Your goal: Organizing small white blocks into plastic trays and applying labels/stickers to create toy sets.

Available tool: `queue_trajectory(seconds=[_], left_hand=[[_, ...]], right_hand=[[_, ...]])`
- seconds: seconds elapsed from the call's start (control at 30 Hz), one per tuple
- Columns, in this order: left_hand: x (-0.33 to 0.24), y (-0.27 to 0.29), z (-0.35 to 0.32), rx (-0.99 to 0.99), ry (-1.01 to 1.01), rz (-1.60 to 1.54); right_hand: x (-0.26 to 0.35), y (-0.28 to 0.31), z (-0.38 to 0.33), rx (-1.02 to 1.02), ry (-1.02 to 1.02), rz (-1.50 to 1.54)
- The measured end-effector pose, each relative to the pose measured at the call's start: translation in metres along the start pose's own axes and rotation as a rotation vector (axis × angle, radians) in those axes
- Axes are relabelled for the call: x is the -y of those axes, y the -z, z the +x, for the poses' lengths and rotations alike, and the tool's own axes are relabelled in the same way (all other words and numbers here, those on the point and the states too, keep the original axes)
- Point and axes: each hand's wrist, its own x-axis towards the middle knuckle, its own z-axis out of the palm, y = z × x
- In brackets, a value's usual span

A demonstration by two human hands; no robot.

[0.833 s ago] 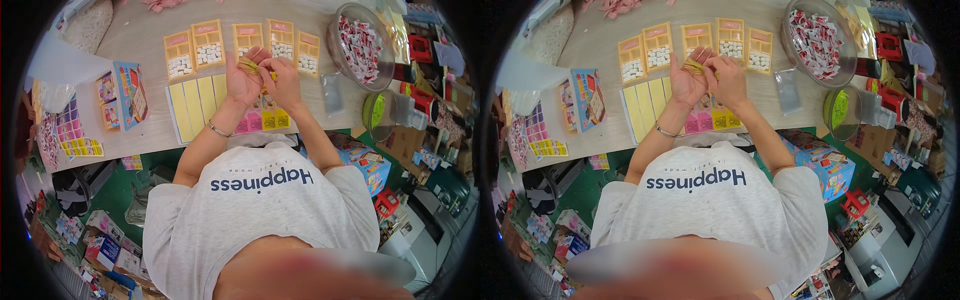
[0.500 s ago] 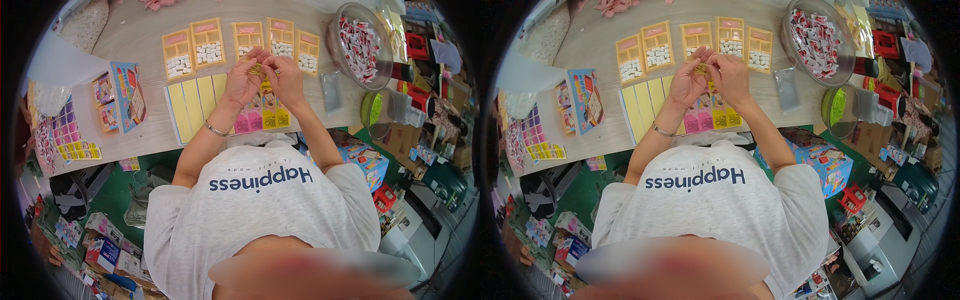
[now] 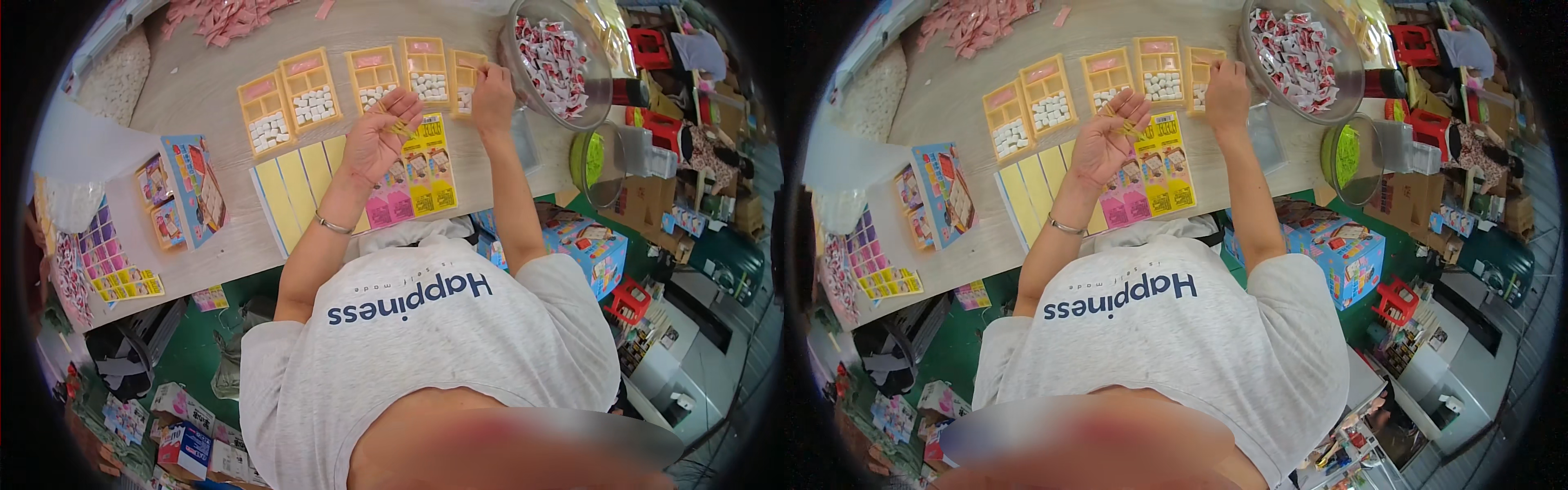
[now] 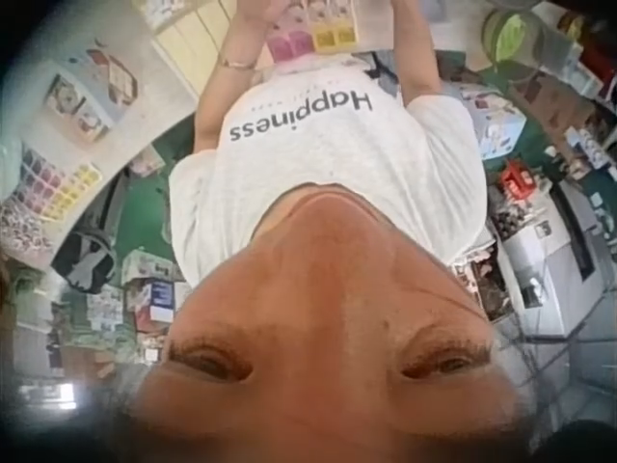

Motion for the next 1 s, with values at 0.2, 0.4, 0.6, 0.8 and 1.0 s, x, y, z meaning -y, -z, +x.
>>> queue_trajectory(seconds=[0.2,0.4,0.6,0.8,1.0], left_hand=[[0.0,-0.009,-0.004,-0.044,-0.08,0.064],[0.001,-0.004,0.014,-0.039,-0.22,-0.086],[0.008,-0.006,0.028,-0.105,-0.343,-0.009],[0.006,-0.008,0.027,-0.185,-0.373,-0.02],[-0.001,-0.006,0.026,-0.123,-0.363,-0.026]], right_hand=[[-0.013,-0.009,0.011,0.101,-0.069,-0.193],[0.077,0.043,-0.011,0.268,0.061,0.375],[0.092,0.037,-0.023,0.395,0.214,0.442],[0.082,0.037,-0.012,0.439,0.232,0.455],[0.078,0.022,-0.002,0.473,0.068,0.622]])
